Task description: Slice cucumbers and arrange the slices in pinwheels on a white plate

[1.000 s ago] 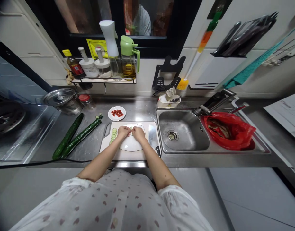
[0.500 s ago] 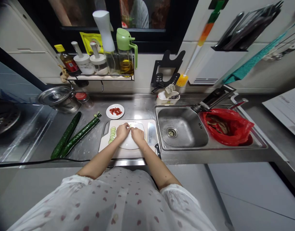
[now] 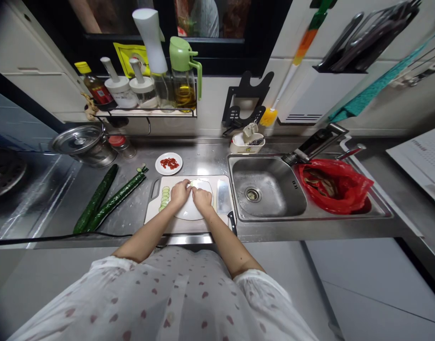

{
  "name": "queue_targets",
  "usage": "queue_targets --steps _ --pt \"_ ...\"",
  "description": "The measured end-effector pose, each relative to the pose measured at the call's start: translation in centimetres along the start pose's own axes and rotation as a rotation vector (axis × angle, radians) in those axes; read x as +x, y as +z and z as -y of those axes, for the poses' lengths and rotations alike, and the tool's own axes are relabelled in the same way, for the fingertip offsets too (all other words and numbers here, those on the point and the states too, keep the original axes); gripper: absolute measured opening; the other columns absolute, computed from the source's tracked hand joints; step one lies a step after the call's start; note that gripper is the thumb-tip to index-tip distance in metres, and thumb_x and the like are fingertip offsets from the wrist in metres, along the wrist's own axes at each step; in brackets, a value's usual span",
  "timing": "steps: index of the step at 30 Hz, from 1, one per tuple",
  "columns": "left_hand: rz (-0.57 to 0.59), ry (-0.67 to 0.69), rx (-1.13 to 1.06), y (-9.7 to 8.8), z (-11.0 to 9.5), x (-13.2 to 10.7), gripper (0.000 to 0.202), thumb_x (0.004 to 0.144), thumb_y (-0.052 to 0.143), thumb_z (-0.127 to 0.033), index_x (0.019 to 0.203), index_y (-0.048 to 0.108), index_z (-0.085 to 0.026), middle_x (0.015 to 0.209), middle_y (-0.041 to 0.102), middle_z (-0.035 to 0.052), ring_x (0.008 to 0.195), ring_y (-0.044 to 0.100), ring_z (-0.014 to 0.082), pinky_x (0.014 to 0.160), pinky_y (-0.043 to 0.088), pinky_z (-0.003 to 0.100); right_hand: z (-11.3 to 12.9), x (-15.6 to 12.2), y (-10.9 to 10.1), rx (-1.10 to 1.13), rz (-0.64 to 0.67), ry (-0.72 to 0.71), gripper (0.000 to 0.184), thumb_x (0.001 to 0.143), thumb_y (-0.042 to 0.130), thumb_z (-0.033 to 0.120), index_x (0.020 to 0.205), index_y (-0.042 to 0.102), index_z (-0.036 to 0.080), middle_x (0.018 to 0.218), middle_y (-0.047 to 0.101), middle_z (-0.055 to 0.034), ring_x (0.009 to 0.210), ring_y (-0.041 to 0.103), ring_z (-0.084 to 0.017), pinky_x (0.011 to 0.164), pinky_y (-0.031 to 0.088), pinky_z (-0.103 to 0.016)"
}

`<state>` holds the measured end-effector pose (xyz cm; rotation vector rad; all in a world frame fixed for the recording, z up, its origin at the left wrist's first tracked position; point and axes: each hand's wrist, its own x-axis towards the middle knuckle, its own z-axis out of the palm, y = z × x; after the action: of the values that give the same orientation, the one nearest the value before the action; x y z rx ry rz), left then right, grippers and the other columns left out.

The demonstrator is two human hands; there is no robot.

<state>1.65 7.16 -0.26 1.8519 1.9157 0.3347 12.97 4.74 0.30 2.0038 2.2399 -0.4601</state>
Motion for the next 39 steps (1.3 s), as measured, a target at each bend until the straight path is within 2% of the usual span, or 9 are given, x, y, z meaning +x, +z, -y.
queue_targets --steps 17,29,39 --pt "0.000 -0.006 0.016 0.06 0.12 0.19 0.030 0.089 0.050 -0.025 0.117 0.062 -0.025 0.109 0.068 0.0098 0.101 0.061 0.0237 0.082 0.041 0.031 0.03 0.04 -0.18 0.023 0.012 0.009 0.039 0.102 0.023 0.033 0.126 0.053 0.027 0.108 0.068 -0.0091 0.095 0.064 -0.019 0.079 0.041 -0.029" --pt "-0.018 0.006 0.009 0.47 0.34 0.32 0.031 0.090 0.050 -0.030 0.118 0.062 -0.024 0.106 0.068 0.0112 0.098 0.061 0.0253 0.081 0.041 0.032 -0.19 -0.01 -0.07 0.032 0.015 0.008 0.036 0.100 0.029 0.033 0.123 0.057 0.026 0.106 0.069 -0.0086 0.093 0.064 -0.019 0.079 0.041 -0.028" --pt "-0.033 -0.009 -0.045 0.06 0.05 0.35 0.028 0.089 0.052 -0.029 0.113 0.064 -0.023 0.106 0.069 0.0103 0.096 0.062 0.0240 0.080 0.042 0.031 -0.38 -0.38 -0.59 0.051 -0.018 0.041 0.037 0.101 0.027 0.036 0.119 0.057 0.025 0.101 0.070 -0.0087 0.089 0.065 -0.019 0.075 0.039 -0.027"
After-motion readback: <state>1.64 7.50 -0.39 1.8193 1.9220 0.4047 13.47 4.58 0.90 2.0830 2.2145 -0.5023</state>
